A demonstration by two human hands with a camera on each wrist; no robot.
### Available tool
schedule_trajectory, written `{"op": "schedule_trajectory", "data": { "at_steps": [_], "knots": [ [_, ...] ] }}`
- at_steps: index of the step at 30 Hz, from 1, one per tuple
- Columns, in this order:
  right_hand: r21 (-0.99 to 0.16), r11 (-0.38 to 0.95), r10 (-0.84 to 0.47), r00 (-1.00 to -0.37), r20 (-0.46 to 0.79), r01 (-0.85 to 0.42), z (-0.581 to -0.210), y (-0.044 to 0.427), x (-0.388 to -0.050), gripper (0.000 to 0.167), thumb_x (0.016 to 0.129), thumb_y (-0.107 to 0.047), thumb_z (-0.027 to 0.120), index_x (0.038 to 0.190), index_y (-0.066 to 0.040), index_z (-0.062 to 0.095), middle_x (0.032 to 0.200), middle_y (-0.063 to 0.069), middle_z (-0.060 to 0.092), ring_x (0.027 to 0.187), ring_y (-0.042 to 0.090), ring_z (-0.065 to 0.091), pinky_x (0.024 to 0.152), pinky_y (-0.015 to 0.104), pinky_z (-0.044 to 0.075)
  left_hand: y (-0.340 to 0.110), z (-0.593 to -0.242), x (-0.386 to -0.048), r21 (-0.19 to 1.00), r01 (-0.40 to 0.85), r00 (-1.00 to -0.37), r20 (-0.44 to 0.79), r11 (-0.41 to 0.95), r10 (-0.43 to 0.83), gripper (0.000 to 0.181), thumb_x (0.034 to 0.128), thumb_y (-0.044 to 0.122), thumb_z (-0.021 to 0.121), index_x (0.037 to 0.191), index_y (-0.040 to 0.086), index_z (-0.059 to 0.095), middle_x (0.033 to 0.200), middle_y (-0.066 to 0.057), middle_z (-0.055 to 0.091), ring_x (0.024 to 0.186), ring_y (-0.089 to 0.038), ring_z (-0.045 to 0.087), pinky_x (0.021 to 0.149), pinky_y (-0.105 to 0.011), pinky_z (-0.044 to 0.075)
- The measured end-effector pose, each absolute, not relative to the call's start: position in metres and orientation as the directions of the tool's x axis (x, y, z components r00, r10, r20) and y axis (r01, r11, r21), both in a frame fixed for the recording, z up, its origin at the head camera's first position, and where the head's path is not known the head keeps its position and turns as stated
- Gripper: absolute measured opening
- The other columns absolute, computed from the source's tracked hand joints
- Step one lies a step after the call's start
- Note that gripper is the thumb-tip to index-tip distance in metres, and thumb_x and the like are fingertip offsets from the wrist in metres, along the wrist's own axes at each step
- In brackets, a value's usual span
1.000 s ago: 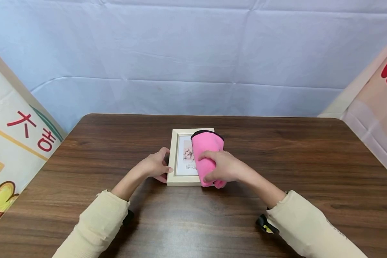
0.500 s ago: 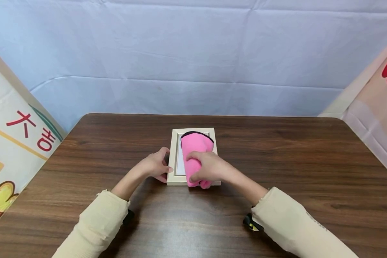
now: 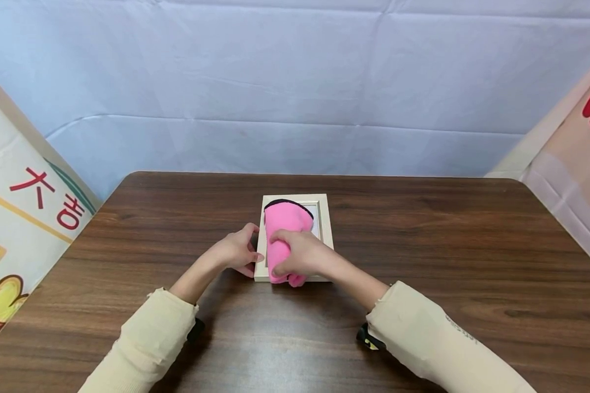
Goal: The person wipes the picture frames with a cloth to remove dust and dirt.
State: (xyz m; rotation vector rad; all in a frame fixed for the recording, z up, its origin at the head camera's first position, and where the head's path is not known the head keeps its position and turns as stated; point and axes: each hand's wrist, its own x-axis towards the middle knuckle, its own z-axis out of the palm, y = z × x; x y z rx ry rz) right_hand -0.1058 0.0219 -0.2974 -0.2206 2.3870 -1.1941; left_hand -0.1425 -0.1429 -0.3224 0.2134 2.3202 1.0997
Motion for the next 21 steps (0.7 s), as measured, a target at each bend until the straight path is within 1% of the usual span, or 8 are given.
{"op": "schedule_trajectory", "data": {
  "at_steps": [10,16,21],
  "knots": [
    [-0.764,0.642,-0.322,-0.886,-0.334,0.055,-0.296,0.025,-0.104,0.052,0.07,0.0,0.072,0.118,-0.01,0.052,0.089,0.017,0.053,0.049,0.02,0.061,0.045,0.03,0.055,-0.143,-0.322,-0.143,0.754,-0.088,-0.828,-0.418,0.651,0.373,0.051,0.0874,-0.005,0.054,0.13,-0.001,0.026,0.086,-0.019,0.052,0.063,-0.024,0.064,0.057,-0.032,0.058],
    [-0.752,0.655,-0.314,-0.879,-0.359,0.074,-0.294,0.038,-0.102,0.052,0.071,0.001,0.071,0.118,-0.011,0.052,0.085,0.017,0.055,0.049,0.021,0.061,0.046,0.031,0.055,-0.142,-0.323,-0.143,0.753,-0.088,-0.834,-0.413,0.652,0.366,0.051,0.0873,-0.006,0.054,0.13,-0.001,0.026,0.086,-0.019,0.053,0.062,-0.024,0.063,0.056,-0.032,0.058],
    [-0.72,0.691,-0.306,-0.876,-0.373,0.065,-0.292,0.049,-0.1,0.051,0.071,-0.001,0.072,0.117,-0.013,0.053,0.088,0.016,0.053,0.05,0.02,0.061,0.045,0.03,0.055,-0.142,-0.324,-0.143,0.748,-0.096,-0.834,-0.42,0.657,0.357,0.052,0.087,-0.006,0.055,0.131,-0.001,0.026,0.087,-0.019,0.053,0.062,-0.023,0.063,0.056,-0.032,0.058]
  ]
}}
